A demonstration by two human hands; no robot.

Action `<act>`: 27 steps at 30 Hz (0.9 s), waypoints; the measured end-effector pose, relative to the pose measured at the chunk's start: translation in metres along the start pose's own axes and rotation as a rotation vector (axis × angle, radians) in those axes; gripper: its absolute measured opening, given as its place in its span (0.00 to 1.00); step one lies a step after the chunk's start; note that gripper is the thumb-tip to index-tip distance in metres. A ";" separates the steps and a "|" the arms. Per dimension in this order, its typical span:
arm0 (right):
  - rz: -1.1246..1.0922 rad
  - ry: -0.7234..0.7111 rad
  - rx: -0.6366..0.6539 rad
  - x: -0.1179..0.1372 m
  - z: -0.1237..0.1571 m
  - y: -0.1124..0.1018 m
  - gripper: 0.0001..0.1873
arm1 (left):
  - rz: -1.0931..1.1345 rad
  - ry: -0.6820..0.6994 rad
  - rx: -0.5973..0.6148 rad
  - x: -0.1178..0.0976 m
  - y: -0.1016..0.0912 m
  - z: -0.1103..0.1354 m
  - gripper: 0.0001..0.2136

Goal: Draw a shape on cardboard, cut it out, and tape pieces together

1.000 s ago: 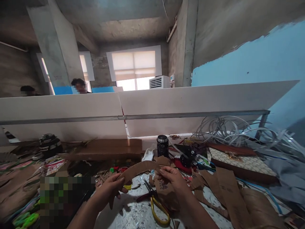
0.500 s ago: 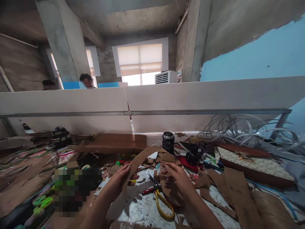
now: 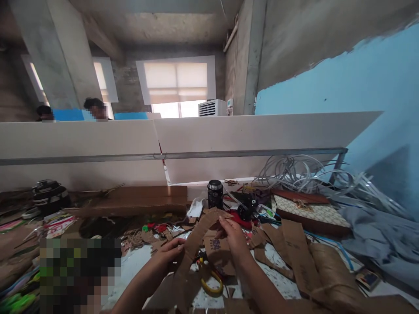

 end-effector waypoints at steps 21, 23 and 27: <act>0.887 -0.059 0.376 -0.039 0.020 0.040 0.05 | 0.032 0.240 -0.523 -0.025 -0.085 -0.001 0.24; 1.018 -0.098 0.367 -0.037 0.028 0.042 0.09 | 0.047 0.252 -0.555 -0.025 -0.090 0.001 0.23; 1.209 -0.147 0.326 -0.036 0.043 0.048 0.15 | 0.082 0.261 -0.604 -0.018 -0.098 -0.003 0.25</act>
Point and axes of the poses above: each hand's wrist, its own z-axis away from the middle knuckle, its own y-axis out of the palm, x = y × z, the point moved 7 cm from there along -z, towards the middle knuckle, and after that the axes turned 11 degrees about y, right-handed, at the moved point
